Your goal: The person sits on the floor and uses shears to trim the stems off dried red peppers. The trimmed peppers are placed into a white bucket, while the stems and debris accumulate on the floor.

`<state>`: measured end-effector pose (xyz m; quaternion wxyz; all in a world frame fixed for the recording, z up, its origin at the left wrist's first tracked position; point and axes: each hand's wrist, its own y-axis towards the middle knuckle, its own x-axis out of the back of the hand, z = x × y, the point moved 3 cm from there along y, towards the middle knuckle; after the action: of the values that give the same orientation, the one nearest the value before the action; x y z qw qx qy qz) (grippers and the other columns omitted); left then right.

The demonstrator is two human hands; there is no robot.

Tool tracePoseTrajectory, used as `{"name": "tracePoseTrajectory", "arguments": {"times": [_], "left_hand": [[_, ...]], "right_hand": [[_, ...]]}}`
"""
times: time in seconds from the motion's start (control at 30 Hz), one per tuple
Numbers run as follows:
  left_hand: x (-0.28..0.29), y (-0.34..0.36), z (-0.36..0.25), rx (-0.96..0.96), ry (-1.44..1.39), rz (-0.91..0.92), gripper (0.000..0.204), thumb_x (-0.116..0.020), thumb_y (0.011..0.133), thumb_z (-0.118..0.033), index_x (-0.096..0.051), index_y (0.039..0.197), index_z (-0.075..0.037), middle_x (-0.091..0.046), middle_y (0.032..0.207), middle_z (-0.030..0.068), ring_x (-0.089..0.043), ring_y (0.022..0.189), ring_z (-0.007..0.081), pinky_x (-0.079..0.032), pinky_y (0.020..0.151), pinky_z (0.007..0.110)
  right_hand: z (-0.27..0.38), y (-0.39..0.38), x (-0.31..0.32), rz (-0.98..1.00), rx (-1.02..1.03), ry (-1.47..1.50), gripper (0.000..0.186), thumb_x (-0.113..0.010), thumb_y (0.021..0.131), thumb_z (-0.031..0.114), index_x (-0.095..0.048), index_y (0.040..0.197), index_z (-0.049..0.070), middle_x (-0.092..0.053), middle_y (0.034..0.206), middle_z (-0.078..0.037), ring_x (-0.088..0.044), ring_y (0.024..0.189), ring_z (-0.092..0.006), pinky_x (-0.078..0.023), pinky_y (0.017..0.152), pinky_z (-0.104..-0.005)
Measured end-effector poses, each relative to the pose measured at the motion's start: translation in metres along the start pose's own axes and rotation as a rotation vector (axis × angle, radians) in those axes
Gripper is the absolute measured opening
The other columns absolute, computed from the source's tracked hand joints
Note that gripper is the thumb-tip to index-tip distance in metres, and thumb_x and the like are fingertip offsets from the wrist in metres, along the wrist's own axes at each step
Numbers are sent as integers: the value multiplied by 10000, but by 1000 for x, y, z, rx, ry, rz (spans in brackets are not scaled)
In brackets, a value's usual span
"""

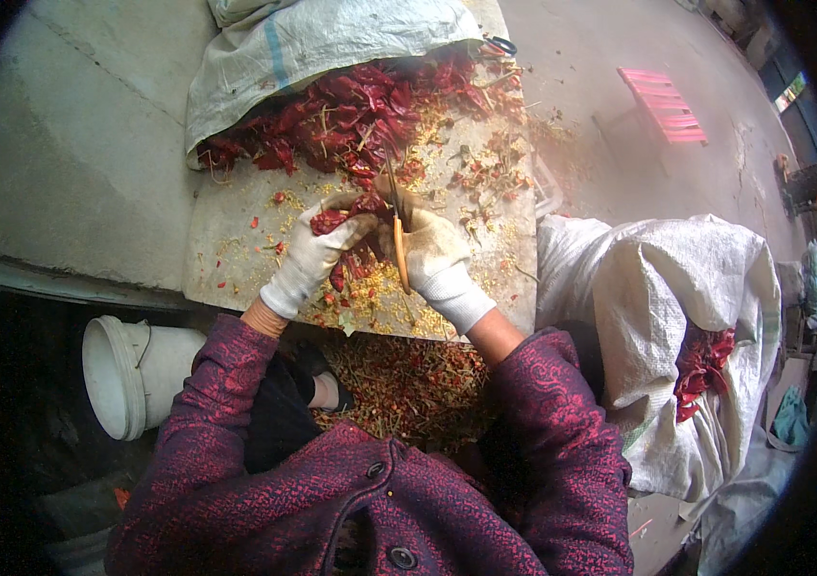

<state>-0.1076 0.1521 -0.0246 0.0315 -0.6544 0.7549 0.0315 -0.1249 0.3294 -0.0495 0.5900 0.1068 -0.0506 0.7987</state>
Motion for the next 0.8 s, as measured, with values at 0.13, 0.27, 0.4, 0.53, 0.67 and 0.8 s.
{"name": "tracePoseTrajectory", "arguments": {"times": [0.13, 0.27, 0.4, 0.53, 0.67, 0.8], "left_hand": [[7, 2, -18, -229, 490, -248, 283, -735, 846, -61, -678, 1115, 4, -730, 1027, 112, -706, 910, 180, -550, 813, 291], [8, 0, -30, -411, 852, -299, 286, -778, 765, -123, -724, 1029, -29, -728, 966, 158, -705, 883, 303, -552, 800, 352], [7, -4, -29, -366, 935, -320, 300, -797, 733, -158, -735, 1008, -54, -729, 914, 144, -705, 858, 293, -551, 782, 355], [9, -7, -28, -327, 927, -296, 280, -796, 748, -126, -718, 996, -21, -720, 910, 129, -709, 838, 240, -547, 768, 327], [10, -10, -25, -249, 788, -286, 253, -784, 769, -82, -703, 990, 11, -715, 916, 111, -705, 833, 186, -546, 758, 302], [5, -13, -27, -316, 705, -301, 248, -779, 757, -77, -705, 976, 12, -715, 891, 112, -704, 805, 199, -548, 735, 311]], "right_hand": [[18, -3, 9, -121, 215, -313, 569, -711, 857, 233, -553, 1387, 102, -693, 1052, -200, -671, 959, -358, -528, 824, -421], [35, -6, 12, -128, 338, -535, 609, -697, 862, 193, -511, 1433, 91, -684, 990, -201, -659, 941, -383, -520, 821, -427], [40, -6, 10, -66, 325, -810, 541, -643, 837, 105, -563, 1372, 103, -685, 913, -149, -660, 864, -340, -487, 724, -439], [41, -5, 7, -92, 434, -909, 510, -631, 794, 85, -586, 1299, 33, -631, 780, -122, -641, 749, -324, -473, 631, -463], [34, -6, 4, -40, 439, -906, 536, -632, 792, 87, -569, 1319, 16, -637, 797, -123, -645, 757, -319, -485, 638, -451], [29, -12, 0, -30, 453, -883, 542, -622, 792, 80, -559, 1327, 12, -643, 800, -139, -650, 745, -330, -500, 641, -444]]}}
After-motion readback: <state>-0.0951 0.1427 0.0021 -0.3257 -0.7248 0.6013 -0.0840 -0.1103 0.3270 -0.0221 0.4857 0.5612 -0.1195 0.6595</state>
